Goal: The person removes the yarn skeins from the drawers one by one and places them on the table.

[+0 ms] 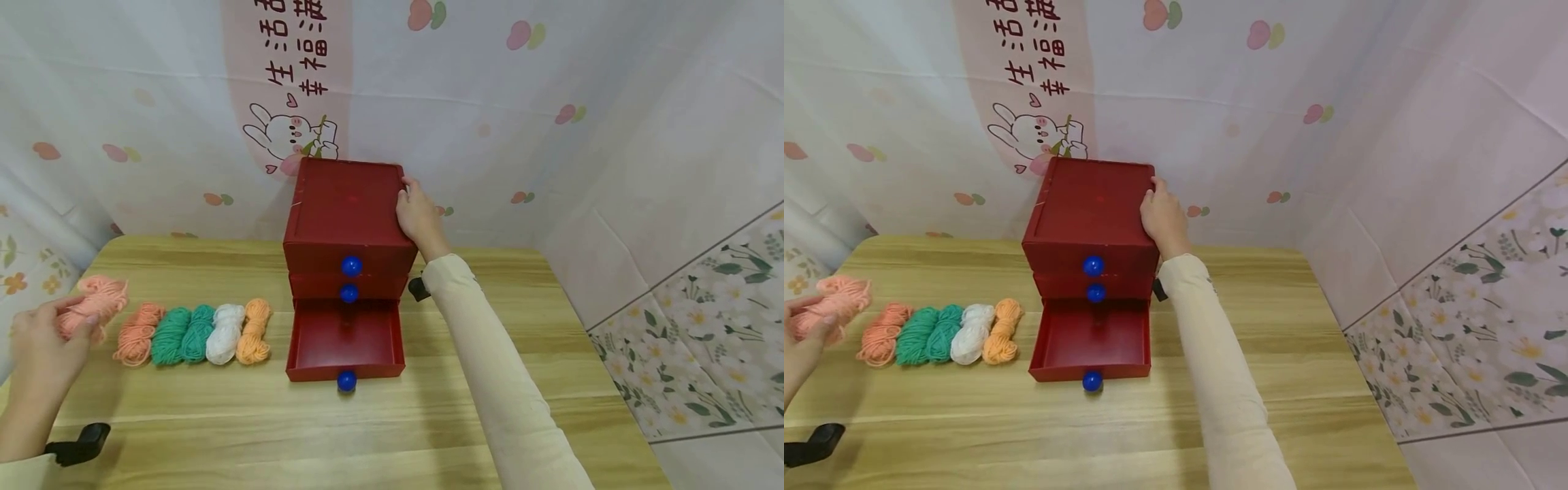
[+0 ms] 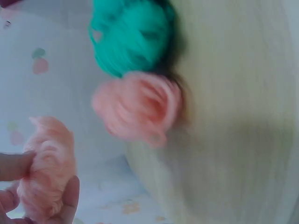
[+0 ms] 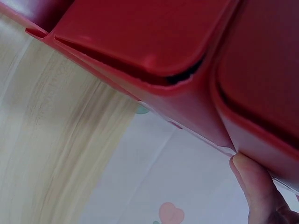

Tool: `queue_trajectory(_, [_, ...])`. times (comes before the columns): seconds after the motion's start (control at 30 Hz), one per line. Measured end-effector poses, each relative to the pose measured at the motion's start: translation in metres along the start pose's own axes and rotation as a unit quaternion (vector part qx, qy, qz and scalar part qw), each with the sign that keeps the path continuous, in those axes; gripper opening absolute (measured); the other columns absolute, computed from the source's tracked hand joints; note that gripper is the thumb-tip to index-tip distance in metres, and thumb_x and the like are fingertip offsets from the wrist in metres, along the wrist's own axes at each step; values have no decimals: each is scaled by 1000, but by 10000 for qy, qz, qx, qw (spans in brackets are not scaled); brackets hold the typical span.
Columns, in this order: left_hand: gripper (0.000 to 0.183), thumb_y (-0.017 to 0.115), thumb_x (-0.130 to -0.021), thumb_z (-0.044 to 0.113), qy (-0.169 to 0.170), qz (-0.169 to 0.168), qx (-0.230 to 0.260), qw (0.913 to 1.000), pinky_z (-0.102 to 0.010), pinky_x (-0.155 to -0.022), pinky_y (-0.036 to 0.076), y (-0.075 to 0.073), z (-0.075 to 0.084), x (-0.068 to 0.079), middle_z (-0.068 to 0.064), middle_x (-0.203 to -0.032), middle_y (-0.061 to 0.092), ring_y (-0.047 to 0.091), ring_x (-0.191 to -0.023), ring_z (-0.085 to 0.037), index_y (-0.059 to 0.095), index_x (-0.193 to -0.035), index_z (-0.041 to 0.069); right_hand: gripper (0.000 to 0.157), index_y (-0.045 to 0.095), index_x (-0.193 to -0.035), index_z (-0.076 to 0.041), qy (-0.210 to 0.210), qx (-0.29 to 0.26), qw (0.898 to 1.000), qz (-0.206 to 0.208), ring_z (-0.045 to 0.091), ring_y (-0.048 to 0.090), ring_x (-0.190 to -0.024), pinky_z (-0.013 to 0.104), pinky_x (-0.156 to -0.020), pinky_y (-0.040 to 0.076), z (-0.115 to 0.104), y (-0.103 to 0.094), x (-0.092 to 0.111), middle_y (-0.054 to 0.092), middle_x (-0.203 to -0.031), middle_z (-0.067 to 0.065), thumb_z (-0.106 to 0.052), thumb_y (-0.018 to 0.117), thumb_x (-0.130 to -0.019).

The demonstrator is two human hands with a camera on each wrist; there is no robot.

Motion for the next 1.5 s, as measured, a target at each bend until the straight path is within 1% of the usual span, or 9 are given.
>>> queue_trajectory(0.17, [35,52,-83,-3,-123,78,-311,9994,-43,-64,24,2,-16,-3,-43,-108,39,32,-106,-54,50,-114,-19,45,29,-145,-17,-16,38,10000,46,30,47,-124,52,-107,23,0,-1,0,45,-141,12,-29,27,-102])
queue_trajectory(0.3, [28,51,-81,-6,180,176,-423,9988,-54,-69,26,11,-23,-1,-42,-98,40,33,-100,-57,50,-105,-21,45,29,-145,-17,-21,86,9999,67,30,46,-126,55,-108,18,1,-2,0,44,-142,11,-29,27,-102])
queue_trajectory(0.43, [26,53,-81,-9,312,116,-506,9982,-63,-77,25,22,-30,3,-43,-96,38,32,-98,-60,47,-102,-22,45,29,-146,-18,3,89,10000,16,29,44,-128,55,-109,16,0,-2,0,43,-143,10,-29,27,-102])
queue_trajectory(0.57, [25,54,-81,-7,291,-97,-577,9979,-62,-76,26,30,-36,6,-43,-96,38,32,-96,-58,47,-101,-20,45,28,-146,-18,-2,64,10000,-11,29,45,-127,54,-109,16,0,-1,0,44,-143,10,-29,27,-102])
queue_trajectory(0.8, [22,40,-87,-1,252,-422,-682,9965,-61,-76,29,31,-33,7,-43,-97,40,35,-95,-56,51,-97,-18,45,29,-145,-18,-34,57,10000,51,30,46,-126,53,-109,19,1,-1,1,44,-142,11,-29,27,-102])
queue_trajectory(1.03, [27,37,-89,2,289,-714,-883,9931,-63,-82,30,25,-25,7,-43,-100,42,37,-97,-55,52,-101,-17,45,29,-145,-18,-59,21,10000,56,29,46,-126,51,-107,25,1,0,1,43,-143,10,-29,27,-102])
queue_trajectory(1.17, [27,40,-91,3,481,-823,-982,9906,-64,-85,28,22,-11,9,-43,-101,43,37,-97,-56,51,-105,-16,45,29,-146,-17,-68,11,10000,36,29,46,-126,51,-107,25,0,1,0,43,-143,10,-29,28,-102])
queue_trajectory(1.33, [20,52,-86,-1,1331,-770,-973,9833,-62,-76,31,22,28,20,-42,-99,48,43,-87,-56,55,-103,-11,45,29,-145,-17,-38,37,10000,68,29,47,-126,51,-107,26,1,0,-1,44,-143,10,-28,27,-102])
queue_trajectory(1.5, [23,58,-87,5,1832,-1606,-620,9679,-51,-65,43,31,80,41,-28,-95,60,55,-80,-42,58,-108,-5,45,29,-145,-18,14,142,9999,45,29,44,-128,53,-109,19,1,0,-1,43,-143,10,-28,27,-102])
Point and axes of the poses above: each hand's wrist, its own x-axis away from the middle knuckle, its own y-axis out of the palm, z = x × y, the point moved 4 cm from there along -x, towards the middle knuckle
